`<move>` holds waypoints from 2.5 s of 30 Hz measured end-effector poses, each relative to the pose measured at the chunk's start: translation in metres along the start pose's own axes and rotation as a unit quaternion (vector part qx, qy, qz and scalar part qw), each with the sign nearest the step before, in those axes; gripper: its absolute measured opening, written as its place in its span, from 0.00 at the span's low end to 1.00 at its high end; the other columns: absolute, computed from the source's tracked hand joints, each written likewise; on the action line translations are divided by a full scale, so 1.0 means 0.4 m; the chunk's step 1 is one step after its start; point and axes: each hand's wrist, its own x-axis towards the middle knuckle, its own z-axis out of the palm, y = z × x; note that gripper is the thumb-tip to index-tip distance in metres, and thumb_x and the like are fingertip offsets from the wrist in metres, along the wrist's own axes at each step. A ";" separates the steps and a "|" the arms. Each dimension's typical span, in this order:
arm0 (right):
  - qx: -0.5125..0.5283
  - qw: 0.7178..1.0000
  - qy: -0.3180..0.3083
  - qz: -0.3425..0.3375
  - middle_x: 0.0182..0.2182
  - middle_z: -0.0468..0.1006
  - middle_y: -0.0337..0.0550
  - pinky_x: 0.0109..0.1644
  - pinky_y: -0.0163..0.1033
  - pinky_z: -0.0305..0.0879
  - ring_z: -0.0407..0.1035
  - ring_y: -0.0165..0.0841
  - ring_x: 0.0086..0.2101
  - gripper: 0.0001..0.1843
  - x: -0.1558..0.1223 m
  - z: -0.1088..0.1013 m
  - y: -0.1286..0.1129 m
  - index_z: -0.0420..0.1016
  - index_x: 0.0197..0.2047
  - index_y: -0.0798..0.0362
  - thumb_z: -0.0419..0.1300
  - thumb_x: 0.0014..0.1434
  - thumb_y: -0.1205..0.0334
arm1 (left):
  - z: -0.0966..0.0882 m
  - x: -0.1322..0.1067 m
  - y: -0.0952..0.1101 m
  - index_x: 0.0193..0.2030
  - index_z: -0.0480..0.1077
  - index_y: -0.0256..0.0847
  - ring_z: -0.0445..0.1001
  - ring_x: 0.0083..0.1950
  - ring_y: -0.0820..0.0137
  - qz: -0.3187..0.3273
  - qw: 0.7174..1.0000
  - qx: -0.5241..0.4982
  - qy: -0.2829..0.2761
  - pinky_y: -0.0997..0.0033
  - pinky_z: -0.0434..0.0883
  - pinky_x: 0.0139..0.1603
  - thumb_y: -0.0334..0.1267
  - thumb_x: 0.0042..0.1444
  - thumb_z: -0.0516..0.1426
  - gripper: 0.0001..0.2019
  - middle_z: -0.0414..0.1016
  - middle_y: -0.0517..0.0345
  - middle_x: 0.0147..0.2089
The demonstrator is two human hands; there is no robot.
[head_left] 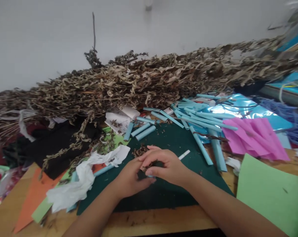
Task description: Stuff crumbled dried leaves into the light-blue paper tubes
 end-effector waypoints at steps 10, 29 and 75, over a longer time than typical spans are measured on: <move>-0.184 0.968 -0.123 -0.117 0.37 0.74 0.44 0.51 0.42 0.54 0.65 0.32 0.43 0.04 0.004 -0.023 0.009 0.70 0.28 0.54 0.55 0.53 0.65 | -0.020 -0.013 -0.026 0.48 0.62 0.39 0.67 0.45 0.65 0.011 0.999 -0.001 -0.035 0.68 0.63 0.44 0.40 0.44 0.58 0.22 0.69 0.51 0.44; -0.411 0.846 -0.341 0.003 0.58 0.50 0.42 0.54 0.54 0.47 0.43 0.45 0.56 0.11 0.055 -0.018 -0.122 0.72 0.31 0.51 0.53 0.52 0.55 | 0.053 -0.011 -0.008 0.28 0.63 0.34 0.66 0.28 0.74 -0.043 0.946 -0.314 0.076 0.77 0.64 0.29 0.34 0.41 0.55 0.07 0.68 0.57 0.27; -0.387 0.903 -0.173 -0.068 0.42 0.67 0.44 0.40 0.42 0.59 0.60 0.35 0.38 0.06 -0.042 0.015 -0.118 0.69 0.30 0.52 0.52 0.50 0.69 | 0.093 -0.033 0.003 0.19 0.58 0.36 0.58 0.21 0.79 -0.011 0.943 -0.330 0.046 0.80 0.60 0.23 0.33 0.32 0.56 0.08 0.58 0.65 0.18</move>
